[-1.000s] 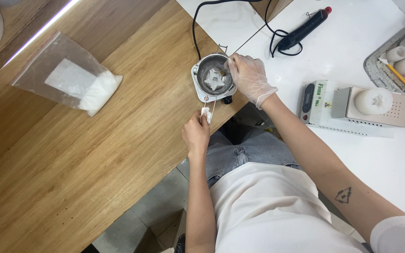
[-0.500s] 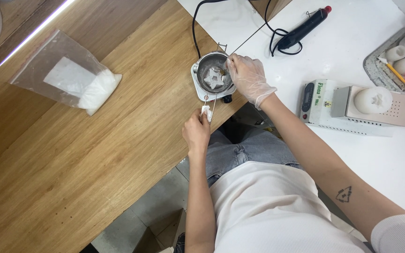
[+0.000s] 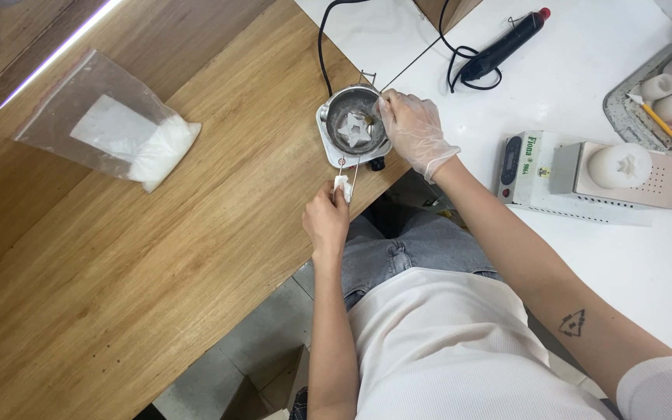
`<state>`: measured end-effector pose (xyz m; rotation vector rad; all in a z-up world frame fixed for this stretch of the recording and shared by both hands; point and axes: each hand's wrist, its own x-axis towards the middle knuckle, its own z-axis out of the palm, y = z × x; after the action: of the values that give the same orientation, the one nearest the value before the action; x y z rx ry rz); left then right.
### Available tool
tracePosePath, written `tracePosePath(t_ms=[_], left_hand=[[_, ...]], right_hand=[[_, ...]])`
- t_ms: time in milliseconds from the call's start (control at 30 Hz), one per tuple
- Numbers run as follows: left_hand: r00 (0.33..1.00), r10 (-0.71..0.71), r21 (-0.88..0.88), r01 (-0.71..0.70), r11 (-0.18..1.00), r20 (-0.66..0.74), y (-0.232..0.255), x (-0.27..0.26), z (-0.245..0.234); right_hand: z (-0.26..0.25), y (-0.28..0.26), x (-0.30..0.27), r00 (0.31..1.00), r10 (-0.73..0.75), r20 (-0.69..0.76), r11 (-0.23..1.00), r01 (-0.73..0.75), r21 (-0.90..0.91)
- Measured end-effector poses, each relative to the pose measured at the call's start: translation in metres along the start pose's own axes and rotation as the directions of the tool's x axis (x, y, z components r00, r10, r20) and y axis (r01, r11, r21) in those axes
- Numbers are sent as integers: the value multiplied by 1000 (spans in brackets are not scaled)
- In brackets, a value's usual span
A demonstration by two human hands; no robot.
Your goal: Melting candle wax in a small pot using an electric heater and a heat gun.
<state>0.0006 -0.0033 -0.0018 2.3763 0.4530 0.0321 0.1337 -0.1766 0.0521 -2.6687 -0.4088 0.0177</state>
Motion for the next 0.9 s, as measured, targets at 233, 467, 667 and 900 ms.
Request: tracePosePath(t_ms=[233,467,667,900], left_hand=[[1000,-13,-25,13,1000,-4,-1,-1,1],[1000,-15,-6,15,1000,-14,-1,-1,3],[999,-50,24,50,998,12,1,0,-2],[998,-23,49,25,998,-50,-3,1,1]], right_hand=[[-2,-5,-1,1000,7,-7,1000,-7,-15],[-5,-1,0,997,36,-75,993,-28,110],[-14,-6,-1,986,77,-149,961,-33,276],[-18,-8,0,979,105,-177,946,-43,322]])
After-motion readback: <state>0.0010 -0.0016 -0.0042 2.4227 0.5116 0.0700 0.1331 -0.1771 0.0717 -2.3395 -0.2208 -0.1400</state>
